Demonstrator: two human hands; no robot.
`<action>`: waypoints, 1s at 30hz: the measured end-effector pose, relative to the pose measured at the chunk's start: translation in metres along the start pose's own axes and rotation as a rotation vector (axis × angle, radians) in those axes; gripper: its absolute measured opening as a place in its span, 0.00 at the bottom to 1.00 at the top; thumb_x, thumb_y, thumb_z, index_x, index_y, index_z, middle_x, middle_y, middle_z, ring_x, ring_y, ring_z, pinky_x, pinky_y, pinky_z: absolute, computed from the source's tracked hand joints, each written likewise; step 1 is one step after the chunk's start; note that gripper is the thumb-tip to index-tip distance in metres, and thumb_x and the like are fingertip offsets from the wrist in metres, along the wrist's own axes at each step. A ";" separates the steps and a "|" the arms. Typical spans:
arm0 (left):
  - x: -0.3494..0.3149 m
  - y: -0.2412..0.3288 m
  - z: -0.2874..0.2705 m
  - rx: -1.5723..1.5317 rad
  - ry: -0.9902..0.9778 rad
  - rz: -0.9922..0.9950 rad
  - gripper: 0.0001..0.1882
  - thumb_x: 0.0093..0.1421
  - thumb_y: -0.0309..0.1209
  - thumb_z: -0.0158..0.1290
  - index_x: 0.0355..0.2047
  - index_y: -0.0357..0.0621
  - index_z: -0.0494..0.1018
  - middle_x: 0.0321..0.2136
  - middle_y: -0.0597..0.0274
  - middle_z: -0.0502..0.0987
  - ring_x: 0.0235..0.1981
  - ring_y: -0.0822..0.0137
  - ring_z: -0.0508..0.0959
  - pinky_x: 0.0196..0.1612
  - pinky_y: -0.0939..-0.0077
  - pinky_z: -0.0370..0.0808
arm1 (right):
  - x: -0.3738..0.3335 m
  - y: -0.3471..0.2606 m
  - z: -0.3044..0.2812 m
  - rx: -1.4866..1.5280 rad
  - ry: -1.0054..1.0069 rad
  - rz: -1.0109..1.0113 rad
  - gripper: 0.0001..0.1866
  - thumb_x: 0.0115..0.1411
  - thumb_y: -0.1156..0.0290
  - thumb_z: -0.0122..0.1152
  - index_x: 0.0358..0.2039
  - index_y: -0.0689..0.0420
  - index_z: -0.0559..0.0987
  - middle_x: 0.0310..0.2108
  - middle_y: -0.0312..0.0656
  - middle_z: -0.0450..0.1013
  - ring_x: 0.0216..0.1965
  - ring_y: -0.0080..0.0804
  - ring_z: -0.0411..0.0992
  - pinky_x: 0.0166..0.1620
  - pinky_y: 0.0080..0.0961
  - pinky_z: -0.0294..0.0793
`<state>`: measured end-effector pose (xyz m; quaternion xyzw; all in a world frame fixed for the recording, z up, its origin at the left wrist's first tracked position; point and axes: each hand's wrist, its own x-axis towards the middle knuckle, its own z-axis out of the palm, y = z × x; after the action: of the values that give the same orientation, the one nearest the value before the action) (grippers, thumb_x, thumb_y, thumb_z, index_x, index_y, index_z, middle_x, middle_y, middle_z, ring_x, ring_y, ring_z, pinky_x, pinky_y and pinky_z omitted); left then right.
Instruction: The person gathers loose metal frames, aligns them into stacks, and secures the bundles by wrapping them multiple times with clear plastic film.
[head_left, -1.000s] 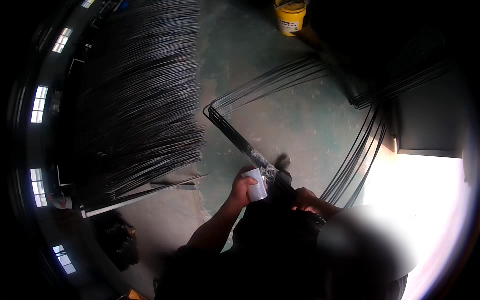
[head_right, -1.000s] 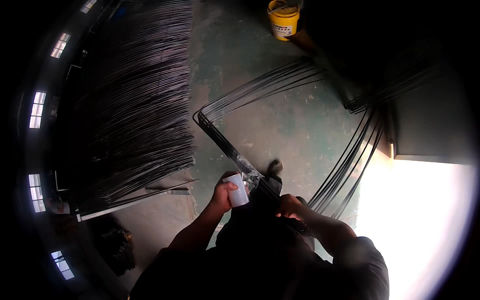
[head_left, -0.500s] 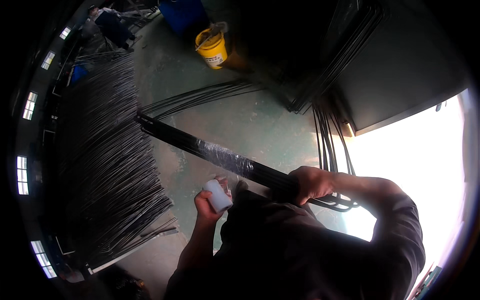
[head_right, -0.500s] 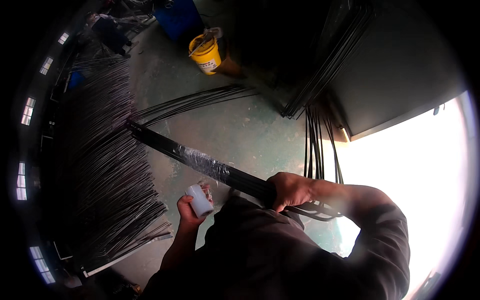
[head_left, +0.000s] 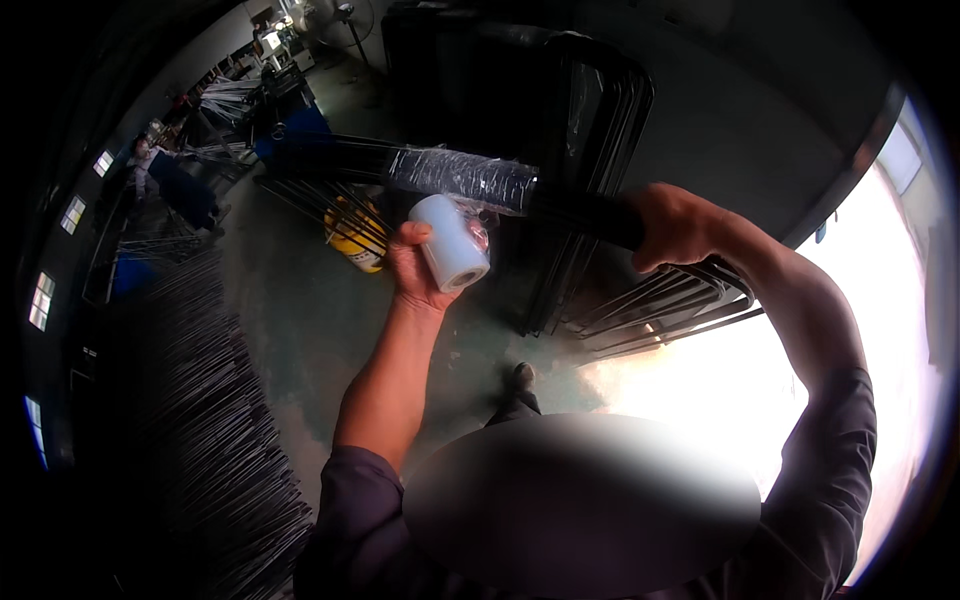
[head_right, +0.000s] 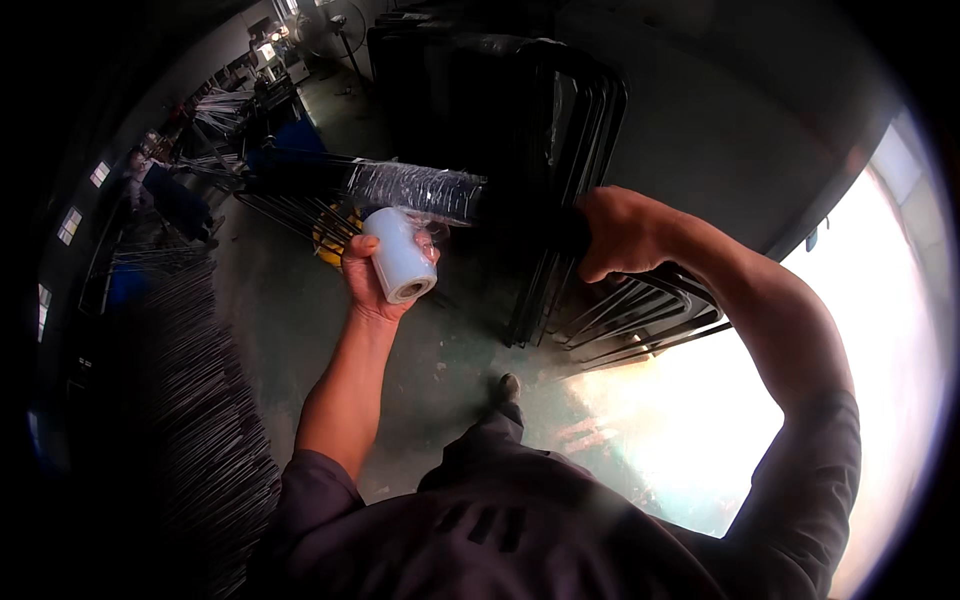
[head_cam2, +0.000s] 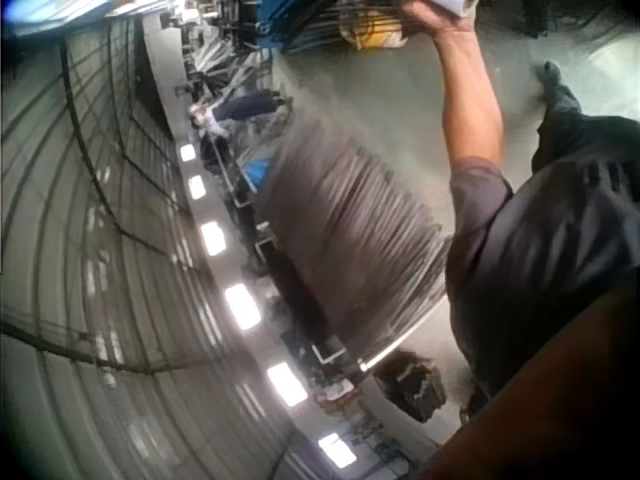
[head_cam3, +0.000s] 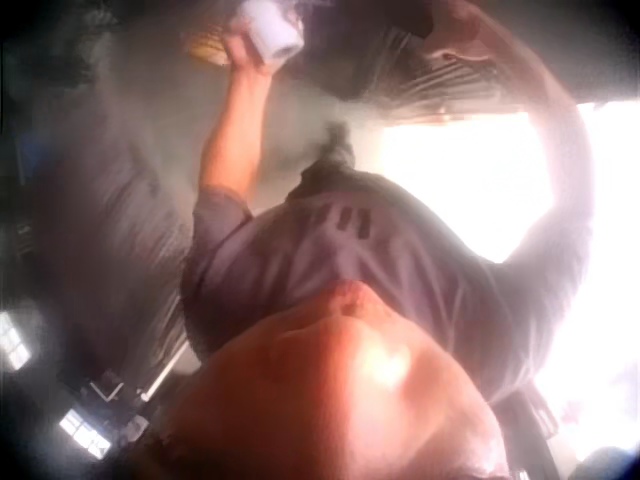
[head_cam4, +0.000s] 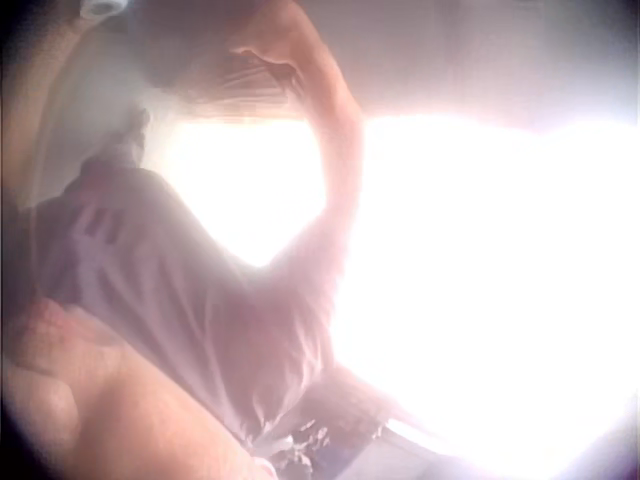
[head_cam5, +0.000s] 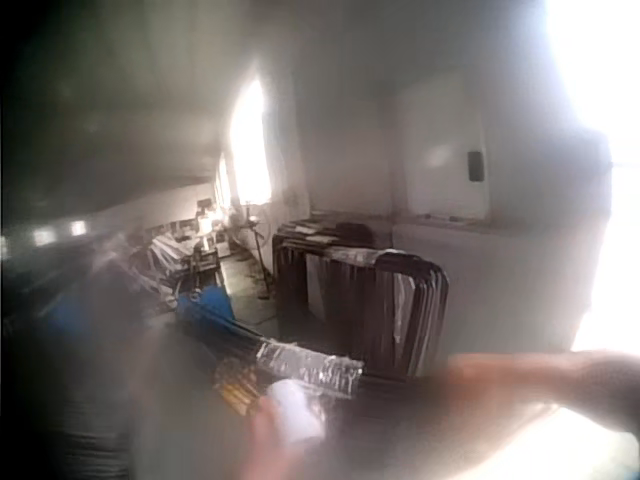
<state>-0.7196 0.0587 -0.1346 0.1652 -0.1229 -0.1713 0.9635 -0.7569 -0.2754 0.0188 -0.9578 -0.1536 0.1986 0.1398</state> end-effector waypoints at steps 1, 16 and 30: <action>0.035 0.002 -0.004 0.022 -0.022 -0.032 0.30 0.48 0.35 0.64 0.50 0.34 0.74 0.39 0.41 0.80 0.38 0.44 0.82 0.44 0.49 0.86 | 0.015 0.013 -0.014 -0.044 0.089 -0.015 0.26 0.45 0.73 0.73 0.48 0.64 0.82 0.29 0.46 0.81 0.32 0.38 0.82 0.38 0.38 0.82; 0.392 -0.059 0.057 0.518 0.249 -0.241 0.18 0.53 0.32 0.63 0.44 0.41 0.77 0.37 0.54 0.79 0.39 0.54 0.82 0.43 0.50 0.84 | 0.156 0.189 -0.159 0.087 0.447 0.308 0.17 0.50 0.70 0.71 0.40 0.61 0.82 0.29 0.47 0.81 0.32 0.40 0.83 0.38 0.39 0.81; 0.389 -0.054 0.012 0.475 0.154 -0.210 0.28 0.50 0.33 0.61 0.53 0.36 0.74 0.44 0.48 0.81 0.40 0.51 0.83 0.45 0.47 0.85 | 0.127 0.255 -0.160 -0.062 0.453 0.346 0.40 0.50 0.64 0.78 0.64 0.53 0.75 0.51 0.54 0.82 0.52 0.54 0.82 0.56 0.48 0.81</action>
<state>-0.3848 -0.1363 -0.0726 0.4110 -0.0683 -0.2238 0.8811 -0.5175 -0.4967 0.0332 -0.9936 0.0414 -0.0041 0.1051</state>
